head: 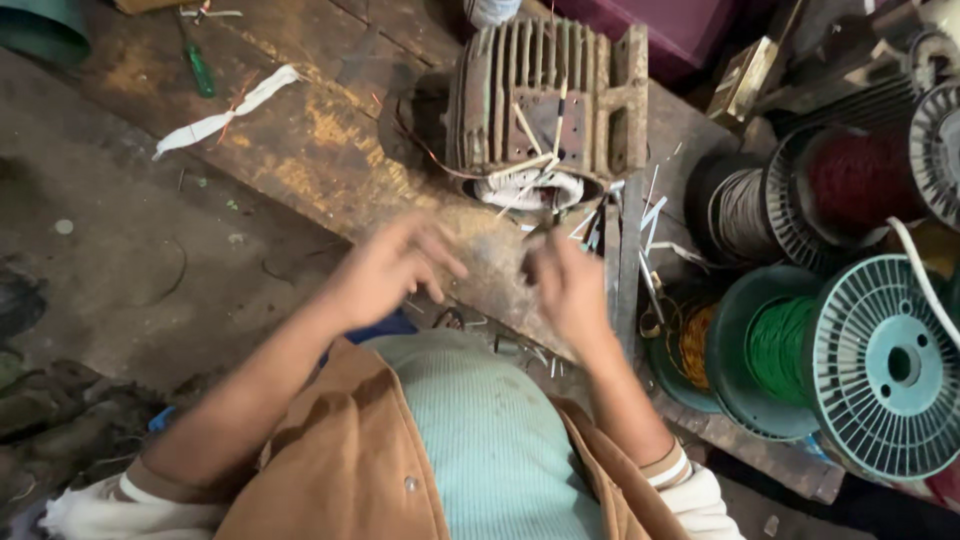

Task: The person works at a cluttered workbench on an electric motor stator, using a small blade to cut and strip insulation from the ends of copper winding wires. They hold each wire end against the bench, slice the insulation, and pull the trimmed pieces away, working through the wire leads one at a time.

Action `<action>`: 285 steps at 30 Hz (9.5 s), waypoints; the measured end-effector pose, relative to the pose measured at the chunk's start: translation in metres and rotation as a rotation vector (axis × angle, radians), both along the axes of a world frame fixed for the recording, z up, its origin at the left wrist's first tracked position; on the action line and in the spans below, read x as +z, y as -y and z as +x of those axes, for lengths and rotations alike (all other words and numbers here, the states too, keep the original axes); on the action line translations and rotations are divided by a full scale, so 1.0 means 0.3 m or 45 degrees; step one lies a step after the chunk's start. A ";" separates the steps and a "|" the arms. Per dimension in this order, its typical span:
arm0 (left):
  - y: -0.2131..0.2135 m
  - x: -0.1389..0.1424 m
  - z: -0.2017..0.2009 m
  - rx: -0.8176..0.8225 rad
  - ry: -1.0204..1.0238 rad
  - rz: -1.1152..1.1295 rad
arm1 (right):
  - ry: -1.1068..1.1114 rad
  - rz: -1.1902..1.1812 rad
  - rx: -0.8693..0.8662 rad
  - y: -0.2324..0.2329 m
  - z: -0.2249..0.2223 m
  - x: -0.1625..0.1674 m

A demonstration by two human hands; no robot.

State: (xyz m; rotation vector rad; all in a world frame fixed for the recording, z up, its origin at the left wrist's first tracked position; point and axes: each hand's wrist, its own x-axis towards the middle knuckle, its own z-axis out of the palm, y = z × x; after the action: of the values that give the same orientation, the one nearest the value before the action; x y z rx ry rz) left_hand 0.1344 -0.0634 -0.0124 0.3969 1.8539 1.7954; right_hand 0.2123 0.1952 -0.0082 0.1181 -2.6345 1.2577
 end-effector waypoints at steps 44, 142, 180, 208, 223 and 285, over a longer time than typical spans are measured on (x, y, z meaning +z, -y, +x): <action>-0.035 0.048 -0.178 -0.434 -0.708 -0.259 | 0.040 0.439 -0.524 0.258 0.025 0.103; -0.161 0.066 0.072 -0.133 -0.387 -0.833 | 0.023 0.495 0.330 0.006 -0.065 0.003; -0.051 0.105 0.053 -0.028 -1.408 -0.968 | -0.094 0.875 0.125 0.084 -0.075 0.057; -0.139 0.121 0.039 -0.049 -0.506 -0.708 | -0.062 0.431 0.075 -0.028 -0.044 0.106; -0.096 0.146 0.057 -0.217 -1.552 -1.161 | -0.069 0.575 0.239 -0.013 -0.078 -0.016; -0.156 0.090 0.080 -0.104 -1.203 -1.088 | 0.050 0.603 0.211 0.030 -0.077 0.012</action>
State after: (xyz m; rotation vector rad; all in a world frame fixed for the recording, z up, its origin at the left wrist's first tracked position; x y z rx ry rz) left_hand 0.1584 -0.0167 0.0145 1.0485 2.9203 0.5836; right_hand 0.1892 0.1864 -0.0045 0.3968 -2.9553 0.6550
